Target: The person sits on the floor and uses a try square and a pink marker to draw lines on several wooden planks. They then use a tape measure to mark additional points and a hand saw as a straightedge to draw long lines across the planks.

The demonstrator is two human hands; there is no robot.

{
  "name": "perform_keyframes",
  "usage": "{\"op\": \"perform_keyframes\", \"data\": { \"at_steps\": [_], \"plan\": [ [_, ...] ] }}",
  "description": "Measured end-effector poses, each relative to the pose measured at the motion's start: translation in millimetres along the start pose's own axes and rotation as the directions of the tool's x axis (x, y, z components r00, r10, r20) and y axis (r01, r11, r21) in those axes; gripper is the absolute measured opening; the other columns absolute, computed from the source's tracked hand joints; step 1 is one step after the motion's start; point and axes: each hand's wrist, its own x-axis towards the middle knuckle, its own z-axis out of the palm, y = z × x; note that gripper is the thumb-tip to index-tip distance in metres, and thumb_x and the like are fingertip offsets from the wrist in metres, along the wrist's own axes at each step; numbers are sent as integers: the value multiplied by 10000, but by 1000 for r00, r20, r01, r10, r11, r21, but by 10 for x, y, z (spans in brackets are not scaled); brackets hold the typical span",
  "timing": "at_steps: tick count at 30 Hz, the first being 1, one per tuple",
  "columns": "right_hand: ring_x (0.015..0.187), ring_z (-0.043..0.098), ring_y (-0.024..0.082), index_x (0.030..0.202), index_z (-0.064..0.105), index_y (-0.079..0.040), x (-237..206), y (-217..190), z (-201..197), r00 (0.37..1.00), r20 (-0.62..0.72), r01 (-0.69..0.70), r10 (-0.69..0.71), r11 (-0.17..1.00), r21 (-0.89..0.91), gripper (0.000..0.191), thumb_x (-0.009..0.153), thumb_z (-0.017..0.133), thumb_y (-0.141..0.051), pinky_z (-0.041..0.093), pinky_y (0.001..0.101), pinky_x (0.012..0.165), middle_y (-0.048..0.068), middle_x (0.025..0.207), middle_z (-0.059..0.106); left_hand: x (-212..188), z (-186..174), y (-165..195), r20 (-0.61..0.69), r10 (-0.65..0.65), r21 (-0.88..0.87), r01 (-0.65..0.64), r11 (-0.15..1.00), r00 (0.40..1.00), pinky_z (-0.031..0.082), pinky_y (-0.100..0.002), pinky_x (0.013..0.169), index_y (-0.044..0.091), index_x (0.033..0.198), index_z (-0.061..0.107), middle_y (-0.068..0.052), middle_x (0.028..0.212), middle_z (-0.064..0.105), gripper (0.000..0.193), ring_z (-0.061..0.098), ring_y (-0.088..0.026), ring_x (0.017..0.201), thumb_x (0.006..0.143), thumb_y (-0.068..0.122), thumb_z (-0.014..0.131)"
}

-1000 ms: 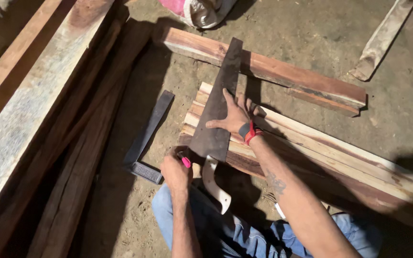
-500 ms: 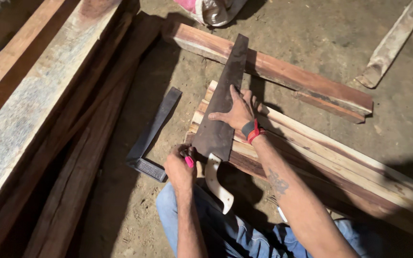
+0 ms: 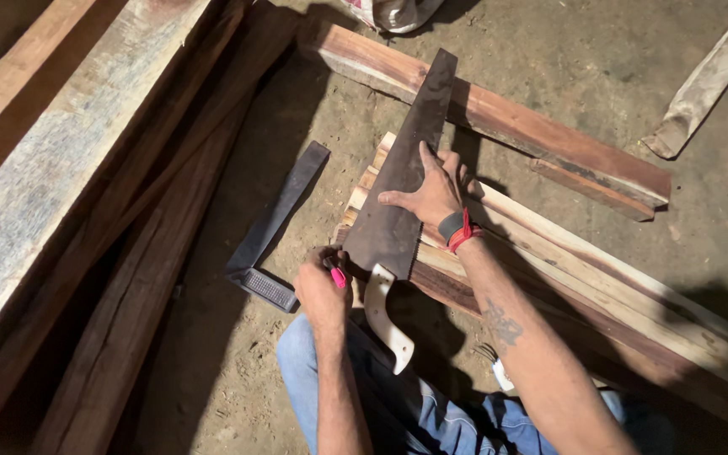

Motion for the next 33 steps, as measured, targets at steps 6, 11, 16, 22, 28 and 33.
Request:
{"op": "perform_keyframes", "data": {
  "at_steps": [6, 11, 16, 22, 28, 33],
  "plan": [
    [1301, 373, 392, 1577, 383, -64, -21, 36, 18, 999, -12, 34, -34, 999, 12, 1336, 532, 892, -722, 312, 490, 1109, 230, 1428, 386, -6, 2, -4, -1, -24, -34, 24, 999, 1000, 570, -422, 789, 91, 1072, 782, -203, 907, 765, 210, 764, -327, 877, 890, 185, 735],
    [1262, 388, 379, 1591, 373, -78, -36, 14, 4, 1000, -2, 23, -23, 1000, -10, 1340, 537, 875, -735, 311, 485, 1110, 213, 1406, 401, -36, -32, 36, -3, -16, -16, 16, 1000, 1000, 562, -425, 781, 94, 1084, 782, -221, 882, 753, 212, 755, -341, 868, 898, 181, 734],
    [1279, 363, 388, 1583, 378, -96, -88, 8, -15, 1000, -2, 19, -19, 1000, -19, 1312, 543, 890, -712, 256, 535, 1097, 206, 1442, 381, -57, -42, 46, -5, 3, -45, -3, 999, 1000, 561, -419, 781, 94, 1086, 780, -219, 888, 753, 220, 760, -333, 868, 883, 165, 733],
    [1333, 419, 392, 1574, 333, 17, -80, 95, 67, 992, -66, 117, -108, 978, 170, 1344, 570, 918, -657, 382, 426, 1137, 240, 1427, 368, -39, -42, 8, -11, 45, -50, -45, 998, 999, 566, -406, 777, 92, 1072, 786, -217, 889, 754, 214, 765, -317, 874, 866, 110, 732],
    [1387, 405, 378, 1551, 351, 46, -62, 237, 205, 985, -120, 145, -126, 977, 159, 1294, 613, 942, -621, 381, 415, 1161, 239, 1474, 360, -5, -58, 9, 43, -62, -37, 63, 997, 997, 572, -386, 766, 130, 1108, 789, -189, 864, 770, 364, 780, -286, 826, 806, -14, 646],
    [1250, 552, 321, 1501, 487, 1, 126, 284, 240, 989, -145, 37, -1, 969, 243, 1034, 703, 892, -517, 465, 409, 1076, 211, 1366, 524, -8, -74, 42, 20, -16, -22, 17, 1000, 1000, 564, -404, 765, 130, 1107, 794, -204, 876, 757, 323, 767, -297, 836, 829, 10, 680]
  ]
}}
